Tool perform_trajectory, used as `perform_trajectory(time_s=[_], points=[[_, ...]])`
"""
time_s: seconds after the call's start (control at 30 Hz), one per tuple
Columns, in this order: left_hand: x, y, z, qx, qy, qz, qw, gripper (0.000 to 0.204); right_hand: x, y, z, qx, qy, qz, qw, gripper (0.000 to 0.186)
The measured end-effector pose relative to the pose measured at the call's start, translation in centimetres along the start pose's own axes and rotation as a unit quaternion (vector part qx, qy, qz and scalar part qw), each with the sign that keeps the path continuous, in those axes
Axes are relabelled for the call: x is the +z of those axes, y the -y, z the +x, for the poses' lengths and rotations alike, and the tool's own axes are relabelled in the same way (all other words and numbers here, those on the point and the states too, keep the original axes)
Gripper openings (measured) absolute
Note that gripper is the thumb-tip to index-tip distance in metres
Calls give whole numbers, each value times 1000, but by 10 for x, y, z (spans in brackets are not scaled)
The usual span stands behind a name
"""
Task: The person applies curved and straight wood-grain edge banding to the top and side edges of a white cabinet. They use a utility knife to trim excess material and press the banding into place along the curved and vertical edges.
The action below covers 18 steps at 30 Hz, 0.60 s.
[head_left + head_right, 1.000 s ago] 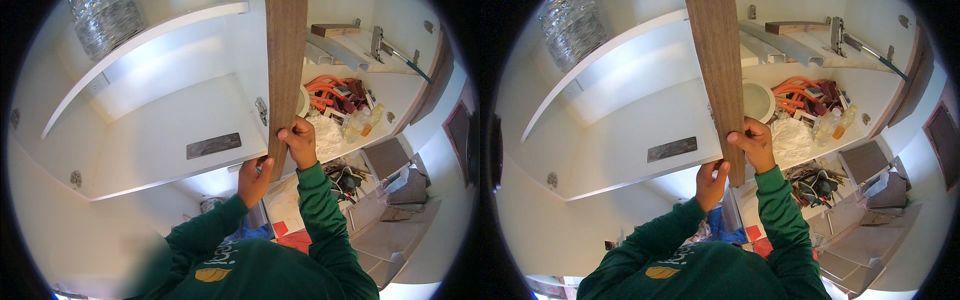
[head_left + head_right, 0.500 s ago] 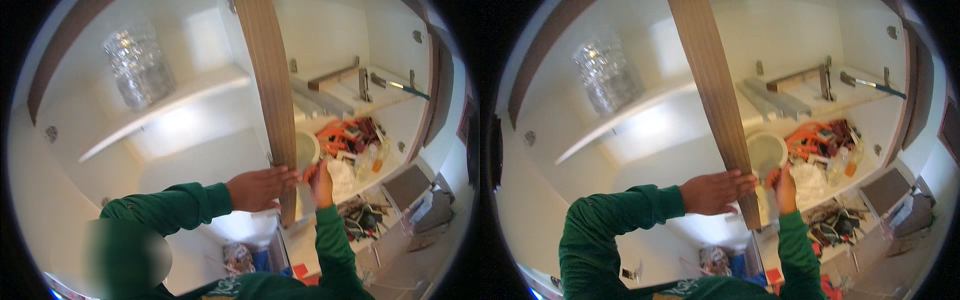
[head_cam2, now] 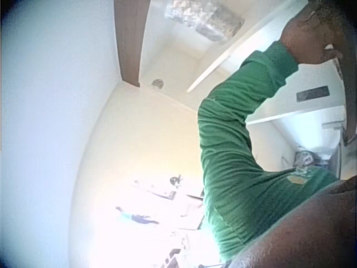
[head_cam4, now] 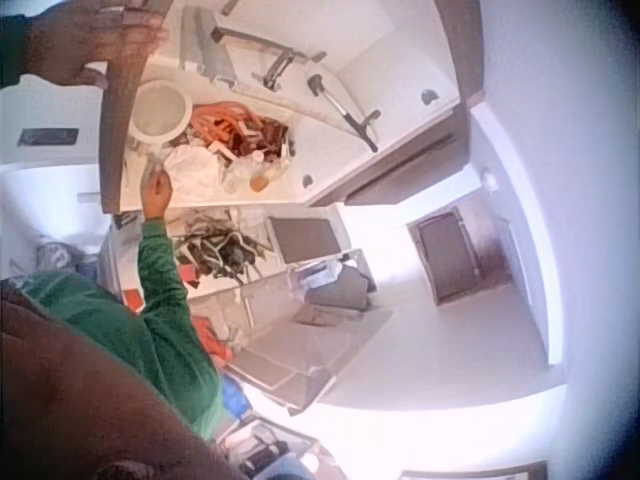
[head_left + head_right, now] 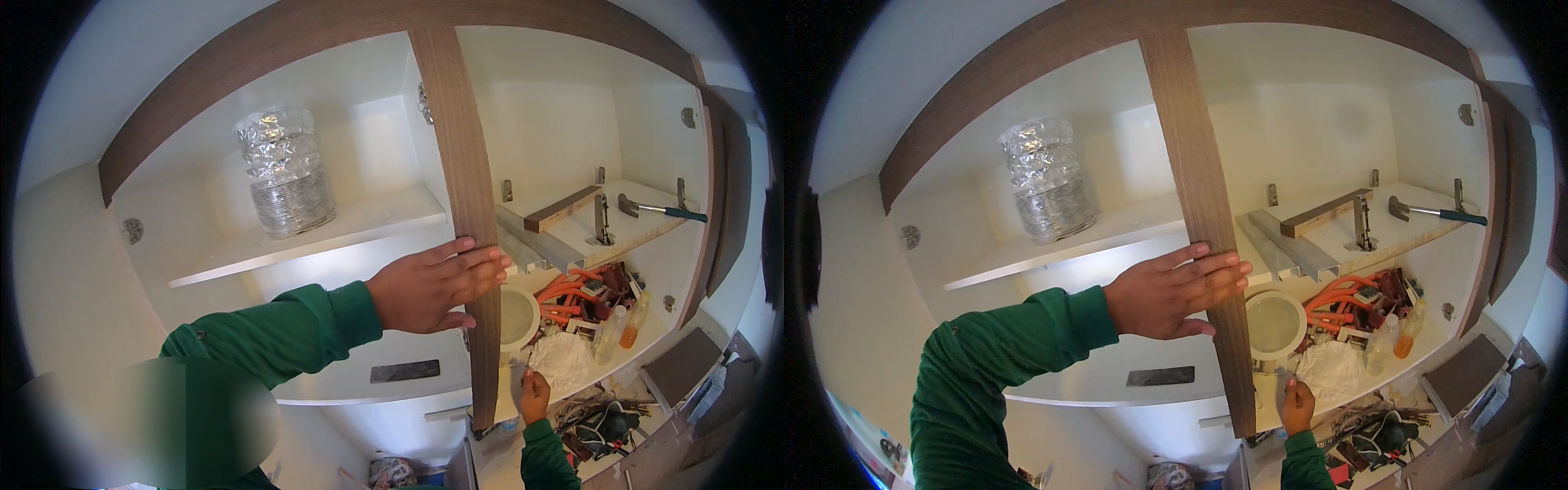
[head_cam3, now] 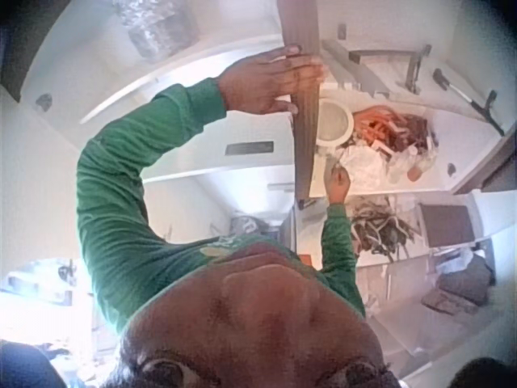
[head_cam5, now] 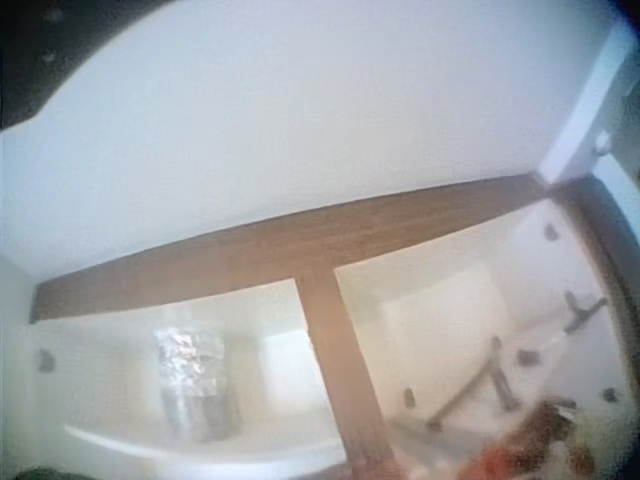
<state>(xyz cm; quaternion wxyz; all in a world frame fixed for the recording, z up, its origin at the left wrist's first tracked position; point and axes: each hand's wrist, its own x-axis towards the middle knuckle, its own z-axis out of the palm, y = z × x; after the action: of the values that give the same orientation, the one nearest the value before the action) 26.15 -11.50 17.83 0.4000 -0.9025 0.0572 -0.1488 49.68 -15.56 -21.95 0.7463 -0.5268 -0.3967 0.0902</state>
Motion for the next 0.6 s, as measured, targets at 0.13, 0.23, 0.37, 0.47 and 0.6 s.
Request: perform_trajectory(time_s=[0.13, 0.23, 0.37, 0.47, 0.6], points=[[-18, 20, 7, -38, -36, 26, 998, 71, -1, -5, 0, 1, 10, 3, 1000, 44], [-31, 39, 22, -69, -77, 68, 992, 72, -8, -3, 1, 10, -6, 25, 1000, 44], [-56, 84, 36, -166, -324, 102, 926, 53, -10, 139, 17, -62, 18, 38, 997, 41], [-72, 112, 54, -333, -413, -98, 842, 37, 3, 272, 62, -266, 49, 2, 963, 25], [-75, 131, 72, -409, -481, -280, 723, 36, 60, 423, 171, -348, 83, 59, 932, 20]])
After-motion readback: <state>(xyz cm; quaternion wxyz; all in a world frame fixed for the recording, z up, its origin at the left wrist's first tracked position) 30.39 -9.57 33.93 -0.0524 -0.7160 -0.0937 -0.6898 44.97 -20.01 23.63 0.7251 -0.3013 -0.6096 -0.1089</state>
